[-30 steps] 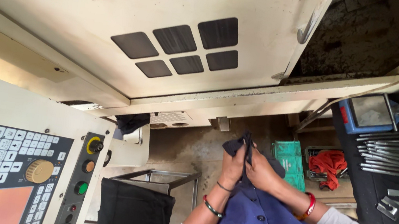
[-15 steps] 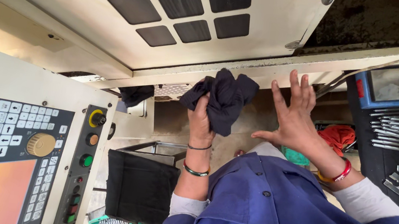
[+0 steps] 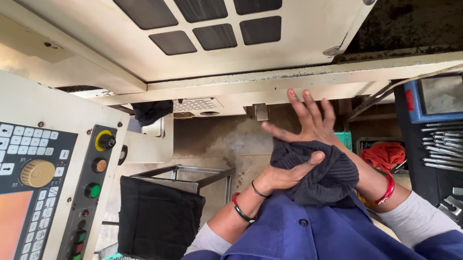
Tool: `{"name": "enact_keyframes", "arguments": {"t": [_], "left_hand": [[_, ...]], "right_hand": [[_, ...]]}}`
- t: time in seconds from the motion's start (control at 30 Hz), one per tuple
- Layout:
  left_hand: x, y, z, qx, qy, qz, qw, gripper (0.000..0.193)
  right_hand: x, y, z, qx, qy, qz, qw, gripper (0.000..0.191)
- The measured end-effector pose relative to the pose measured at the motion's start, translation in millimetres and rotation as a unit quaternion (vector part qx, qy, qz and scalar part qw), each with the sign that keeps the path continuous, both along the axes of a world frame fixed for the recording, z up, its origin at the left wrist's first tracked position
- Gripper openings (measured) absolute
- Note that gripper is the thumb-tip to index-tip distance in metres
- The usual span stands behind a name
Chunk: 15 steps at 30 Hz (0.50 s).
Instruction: The person repeatedly picks up metal rods from a green crate, measures them with a digital caliper, and places them back. The person also wipes the rods with a black cloth between measurements.
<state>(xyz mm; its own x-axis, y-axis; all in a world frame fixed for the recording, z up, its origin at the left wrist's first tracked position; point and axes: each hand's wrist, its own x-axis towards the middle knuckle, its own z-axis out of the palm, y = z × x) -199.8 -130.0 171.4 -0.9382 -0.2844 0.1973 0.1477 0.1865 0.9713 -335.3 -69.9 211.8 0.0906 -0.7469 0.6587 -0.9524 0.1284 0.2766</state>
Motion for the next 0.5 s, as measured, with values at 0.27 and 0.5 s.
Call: {"name": "enact_keyframes", "arguments": {"t": [0.27,0.5], "left_hand": [[3.1,3.2,-0.6,0.059,0.027,-0.040,0.997,0.041],[2.3,-0.9,14.8,0.115,-0.024,-0.071,0.990,0.047]], "right_hand": [[-2.1,18.3,-8.3,0.139,-0.335,0.164,0.917,0.067],[-11.1,16.5,-43.7,0.140,-0.395,0.219,0.881,0.065]]}}
